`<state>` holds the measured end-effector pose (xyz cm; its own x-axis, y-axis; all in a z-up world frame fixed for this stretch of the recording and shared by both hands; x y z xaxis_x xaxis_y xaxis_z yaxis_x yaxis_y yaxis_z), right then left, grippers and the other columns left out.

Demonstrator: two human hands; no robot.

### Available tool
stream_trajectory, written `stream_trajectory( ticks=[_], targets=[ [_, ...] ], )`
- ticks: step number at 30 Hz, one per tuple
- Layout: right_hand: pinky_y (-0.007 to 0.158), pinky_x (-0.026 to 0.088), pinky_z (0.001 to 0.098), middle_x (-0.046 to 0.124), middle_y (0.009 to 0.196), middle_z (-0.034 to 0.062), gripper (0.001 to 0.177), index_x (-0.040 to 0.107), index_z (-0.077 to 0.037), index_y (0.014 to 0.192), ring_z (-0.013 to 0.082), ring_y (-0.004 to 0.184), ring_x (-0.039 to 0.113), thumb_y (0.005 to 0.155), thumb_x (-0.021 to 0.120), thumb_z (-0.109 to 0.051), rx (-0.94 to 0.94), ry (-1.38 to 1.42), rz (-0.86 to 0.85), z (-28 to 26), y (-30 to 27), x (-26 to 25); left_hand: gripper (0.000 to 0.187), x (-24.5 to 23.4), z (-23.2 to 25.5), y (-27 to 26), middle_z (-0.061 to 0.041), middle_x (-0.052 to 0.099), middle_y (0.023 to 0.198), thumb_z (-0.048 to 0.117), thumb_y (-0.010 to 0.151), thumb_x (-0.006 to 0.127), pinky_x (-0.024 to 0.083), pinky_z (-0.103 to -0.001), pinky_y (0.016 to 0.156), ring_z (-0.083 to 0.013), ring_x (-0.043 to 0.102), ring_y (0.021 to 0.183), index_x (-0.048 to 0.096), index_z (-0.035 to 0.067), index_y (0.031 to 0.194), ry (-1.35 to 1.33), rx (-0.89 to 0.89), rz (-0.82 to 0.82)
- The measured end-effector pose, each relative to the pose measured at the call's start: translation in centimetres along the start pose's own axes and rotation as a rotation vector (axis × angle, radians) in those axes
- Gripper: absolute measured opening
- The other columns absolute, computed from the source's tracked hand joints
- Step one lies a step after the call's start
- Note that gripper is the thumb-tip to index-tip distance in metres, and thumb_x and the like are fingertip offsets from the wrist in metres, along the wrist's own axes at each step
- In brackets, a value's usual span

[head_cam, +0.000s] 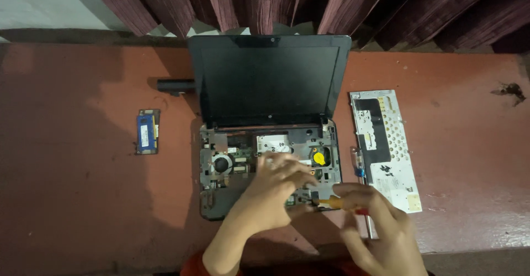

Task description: A person uses a screwdriver to remove screws and internal components from a laptop chassis on a table.

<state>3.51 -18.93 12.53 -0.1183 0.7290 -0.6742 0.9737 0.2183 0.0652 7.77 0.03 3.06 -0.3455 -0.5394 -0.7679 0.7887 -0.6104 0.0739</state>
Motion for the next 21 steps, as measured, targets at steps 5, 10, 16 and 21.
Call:
stream_trajectory(
  ticks=[5,10,16,21],
  targets=[
    [0.068,0.062,0.0227,0.071,0.102,0.0075,0.022,0.047,-0.008,0.092,0.0145,0.089,0.075,0.082,0.067,-0.003,-0.172,-0.059,0.057,2.6,0.5,1.0,0.041,-0.8,1.7,0.2,-0.002,0.056,0.126,0.041,0.081,0.072,0.009,-0.065,0.113,-0.0297,0.036,0.131,0.065,0.012,0.109,0.203,-0.146,-0.166],
    [0.069,0.060,0.0238,0.069,0.103,0.0080,0.023,0.049,-0.008,0.096,0.0147,0.091,0.074,0.082,0.066,-0.001,-0.184,-0.067,0.042,2.0,0.4,0.9,0.026,0.0,1.4,0.0,-0.005,0.059,0.112,0.030,0.084,0.068,0.019,-0.066,0.108,-0.0298,0.041,0.123,0.069,0.006,0.096,0.288,-0.069,-0.066],
    [0.074,0.062,0.0238,0.071,0.103,0.0089,0.021,0.049,-0.009,0.092,0.0146,0.096,0.075,0.082,0.066,-0.002,-0.051,0.026,0.096,1.1,0.0,0.0,0.027,0.3,1.3,-0.2,-0.004,0.059,0.113,0.031,0.086,0.066,0.018,-0.066,0.108,-0.0298,0.042,0.124,0.068,0.009,0.101,0.258,-0.073,-0.070],
    [0.080,0.070,0.0309,0.064,0.098,0.0194,0.019,0.040,-0.003,0.092,0.0282,0.098,0.075,0.086,0.055,0.006,-0.153,0.314,0.174,-0.5,0.2,-0.5,0.017,0.1,1.6,-0.8,0.006,0.065,0.090,0.028,0.090,0.070,0.022,-0.047,0.102,-0.0211,0.054,0.106,0.069,0.014,0.082,0.144,0.031,0.213]
  ],
)
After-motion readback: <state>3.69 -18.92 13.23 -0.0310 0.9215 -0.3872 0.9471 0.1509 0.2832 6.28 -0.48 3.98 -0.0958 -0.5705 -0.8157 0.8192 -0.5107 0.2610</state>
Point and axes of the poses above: each hand's wrist, its own y-axis towards the middle knuckle, its own x-axis out of the palm, z = x × y, the point moved 1 cm from there along y, towards the middle knuckle
